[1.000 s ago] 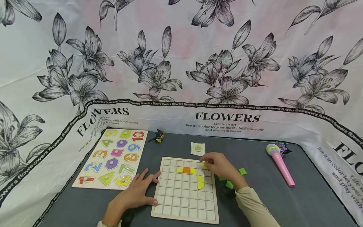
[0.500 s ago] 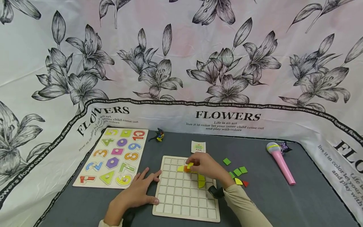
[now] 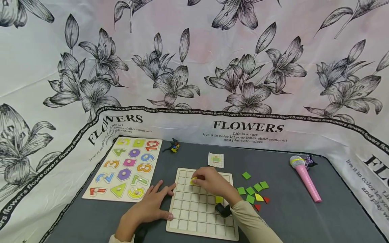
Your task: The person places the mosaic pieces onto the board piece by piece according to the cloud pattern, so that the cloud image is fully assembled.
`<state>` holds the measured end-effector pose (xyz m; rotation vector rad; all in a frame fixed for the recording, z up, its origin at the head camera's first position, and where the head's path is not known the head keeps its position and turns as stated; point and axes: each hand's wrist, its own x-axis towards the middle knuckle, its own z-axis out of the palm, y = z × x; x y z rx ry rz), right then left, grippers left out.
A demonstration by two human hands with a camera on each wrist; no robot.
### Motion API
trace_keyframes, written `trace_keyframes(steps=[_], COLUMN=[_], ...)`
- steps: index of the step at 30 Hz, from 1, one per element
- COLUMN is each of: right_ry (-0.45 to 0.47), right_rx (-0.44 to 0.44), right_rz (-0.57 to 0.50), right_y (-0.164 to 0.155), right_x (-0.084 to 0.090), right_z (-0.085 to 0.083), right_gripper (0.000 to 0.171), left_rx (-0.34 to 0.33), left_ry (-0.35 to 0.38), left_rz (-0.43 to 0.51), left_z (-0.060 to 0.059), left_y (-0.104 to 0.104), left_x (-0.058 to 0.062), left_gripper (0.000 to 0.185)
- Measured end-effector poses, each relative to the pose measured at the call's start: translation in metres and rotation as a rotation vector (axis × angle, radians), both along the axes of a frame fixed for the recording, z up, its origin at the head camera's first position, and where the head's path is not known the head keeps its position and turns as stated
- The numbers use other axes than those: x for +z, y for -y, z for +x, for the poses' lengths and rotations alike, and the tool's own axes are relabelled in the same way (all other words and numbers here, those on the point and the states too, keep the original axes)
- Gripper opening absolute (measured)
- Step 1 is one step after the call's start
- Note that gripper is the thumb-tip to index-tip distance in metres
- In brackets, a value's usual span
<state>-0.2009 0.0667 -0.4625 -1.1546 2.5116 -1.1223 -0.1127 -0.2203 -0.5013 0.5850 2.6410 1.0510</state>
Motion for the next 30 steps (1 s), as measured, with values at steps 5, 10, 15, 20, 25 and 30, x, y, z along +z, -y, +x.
trace_keyframes(steps=[5, 10, 15, 20, 25, 30], right_ry=[-0.036, -0.043, -0.054, -0.083, -0.112, -0.145], right_rx=[0.007, 0.012, 0.003, 0.001, 0.013, 0.032], right_rz=[0.008, 0.026, 0.059, 0.081, 0.082, 0.104], right_y=[0.011, 0.019, 0.026, 0.032, 0.037, 0.040], right_x=[-0.002, -0.005, -0.009, -0.011, -0.011, -0.010], right_z=[-0.001, -0.001, -0.001, -0.001, 0.000, 0.002], right_gripper=[0.011, 0.010, 0.010, 0.013, 0.014, 0.016], left_rx=[-0.002, -0.002, -0.001, 0.008, -0.002, 0.000], left_ry=[0.003, 0.026, 0.007, 0.003, 0.006, 0.014], left_rz=[-0.005, -0.003, -0.010, -0.010, -0.009, -0.031], left_z=[0.000, 0.001, -0.004, -0.005, -0.004, 0.000], left_y=[-0.002, -0.002, 0.000, 0.000, -0.002, -0.003], left_x=[0.003, 0.005, -0.005, -0.007, 0.002, 0.007], left_gripper=[0.096, 0.097, 0.096, 0.095, 0.092, 0.085])
